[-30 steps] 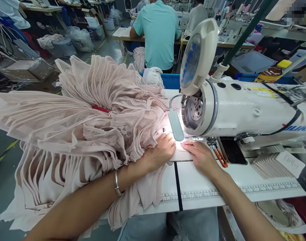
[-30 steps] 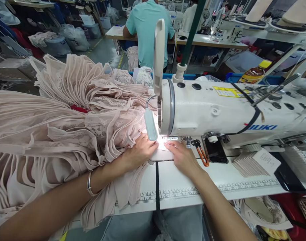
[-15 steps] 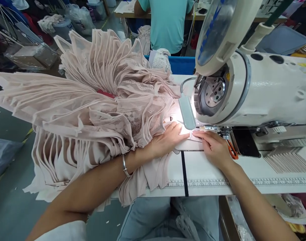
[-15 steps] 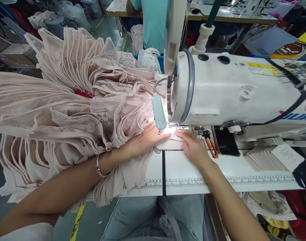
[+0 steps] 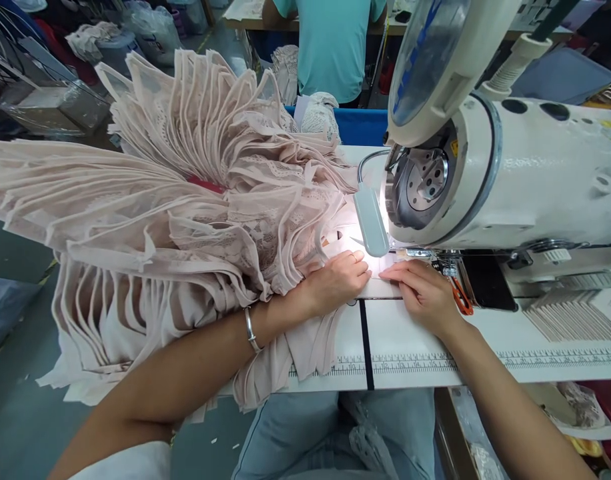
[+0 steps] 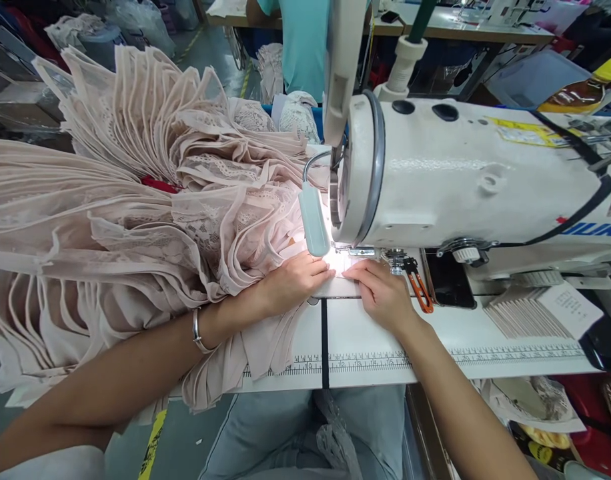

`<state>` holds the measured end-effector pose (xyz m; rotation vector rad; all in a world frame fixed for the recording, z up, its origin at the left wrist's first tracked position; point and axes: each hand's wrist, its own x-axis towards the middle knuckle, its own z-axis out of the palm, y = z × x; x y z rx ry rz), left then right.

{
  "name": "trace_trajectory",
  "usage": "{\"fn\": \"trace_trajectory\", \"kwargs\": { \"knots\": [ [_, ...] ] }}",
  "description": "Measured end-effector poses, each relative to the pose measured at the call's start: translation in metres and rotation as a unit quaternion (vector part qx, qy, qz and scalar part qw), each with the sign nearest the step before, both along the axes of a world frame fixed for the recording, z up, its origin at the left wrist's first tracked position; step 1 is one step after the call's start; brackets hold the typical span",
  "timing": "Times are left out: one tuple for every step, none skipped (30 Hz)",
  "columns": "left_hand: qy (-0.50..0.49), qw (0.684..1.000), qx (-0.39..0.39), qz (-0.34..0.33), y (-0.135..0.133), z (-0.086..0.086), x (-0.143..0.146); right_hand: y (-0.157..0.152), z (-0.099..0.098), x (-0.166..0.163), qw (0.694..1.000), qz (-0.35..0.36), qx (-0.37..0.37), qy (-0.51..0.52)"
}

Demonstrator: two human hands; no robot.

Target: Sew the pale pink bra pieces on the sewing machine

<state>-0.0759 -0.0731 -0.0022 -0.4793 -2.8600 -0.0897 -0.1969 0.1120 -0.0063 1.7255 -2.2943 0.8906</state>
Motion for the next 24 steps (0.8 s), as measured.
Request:
{"fn": "trace_trajectory", "kwargs": {
  "knots": [
    [-0.001, 1.000, 0.006, -0.002, 0.000, 0.000, 0.000, 0.000, 0.000, 0.000, 1.000, 0.000, -0.002, -0.001],
    [-0.001, 1.000, 0.013, -0.005, 0.000, -0.001, 0.000, 0.000, 0.000, 0.000, 1.000, 0.001, -0.004, -0.003],
    [-0.001, 1.000, 0.020, -0.007, 0.000, -0.001, 0.001, 0.000, 0.000, 0.001, 1.000, 0.004, -0.006, -0.004],
    [-0.002, 1.000, 0.025, -0.008, 0.000, -0.001, 0.001, 0.000, 0.001, 0.001, 1.000, 0.011, -0.009, -0.004],
    [-0.003, 1.000, 0.030, -0.008, -0.001, -0.001, 0.002, -0.001, 0.001, 0.001, 1.000, 0.022, -0.011, -0.003],
    [-0.006, 0.999, 0.034, -0.007, -0.001, 0.000, 0.003, -0.001, 0.002, 0.002, 0.999, 0.034, -0.012, 0.001],
    [-0.009, 0.999, 0.040, -0.004, -0.001, 0.001, 0.004, -0.001, 0.003, 0.002, 0.999, 0.046, -0.012, 0.005],
    [-0.012, 0.999, 0.049, 0.001, -0.002, 0.002, 0.006, -0.001, 0.004, 0.002, 0.998, 0.057, -0.010, 0.009],
    [-0.012, 0.998, 0.058, 0.008, -0.002, 0.004, 0.008, -0.001, 0.004, 0.001, 0.998, 0.066, -0.005, 0.013],
    [-0.012, 0.998, 0.067, 0.016, -0.002, 0.006, 0.009, -0.001, 0.005, 0.001, 0.997, 0.074, 0.001, 0.014],
    [-0.011, 0.997, 0.074, 0.024, -0.003, 0.007, 0.011, -0.001, 0.004, 0.000, 0.997, 0.079, 0.006, 0.016],
    [-0.012, 0.997, 0.076, 0.029, -0.003, 0.009, 0.012, 0.000, 0.004, 0.000, 0.996, 0.083, 0.010, 0.019],
    [-0.016, 0.997, 0.073, 0.031, -0.003, 0.009, 0.013, 0.000, 0.003, -0.001, 0.996, 0.083, 0.014, 0.024],
    [-0.021, 0.997, 0.068, 0.031, -0.003, 0.010, 0.013, 0.001, 0.002, -0.002, 0.996, 0.081, 0.016, 0.033],
    [-0.028, 0.997, 0.062, 0.030, -0.004, 0.009, 0.013, 0.001, 0.001, -0.002, 0.996, 0.079, 0.016, 0.043],
    [-0.034, 0.997, 0.056, 0.029, -0.004, 0.009, 0.013, 0.002, 0.000, -0.002, 0.995, 0.077, 0.014, 0.053],
    [-0.038, 0.998, 0.052, 0.029, -0.004, 0.008, 0.012, 0.002, -0.001, -0.003, 0.995, 0.078, 0.011, 0.064],
    [-0.039, 0.998, 0.050, 0.030, -0.004, 0.007, 0.012, 0.002, -0.002, -0.003, 0.994, 0.081, 0.007, 0.072],
    [-0.038, 0.998, 0.050, 0.029, -0.004, 0.006, 0.011, 0.002, -0.002, -0.003, 0.993, 0.084, 0.004, 0.078],
    [-0.036, 0.998, 0.050, 0.029, -0.005, 0.005, 0.011, 0.002, -0.002, -0.003, 0.993, 0.084, 0.003, 0.082],
    [-0.033, 0.998, 0.049, 0.028, -0.005, 0.005, 0.010, 0.002, -0.002, -0.003, 0.993, 0.082, 0.006, 0.084],
    [-0.032, 0.998, 0.048, 0.027, -0.005, 0.005, 0.010, 0.002, -0.002, -0.003, 0.993, 0.079, 0.012, 0.084],
    [-0.033, 0.998, 0.047, 0.028, -0.005, 0.006, 0.010, 0.002, -0.001, -0.003, 0.993, 0.077, 0.017, 0.083],
    [-0.034, 0.998, 0.046, 0.030, -0.005, 0.007, 0.010, 0.002, -0.001, -0.003, 0.994, 0.076, 0.019, 0.081]
  ]
}}
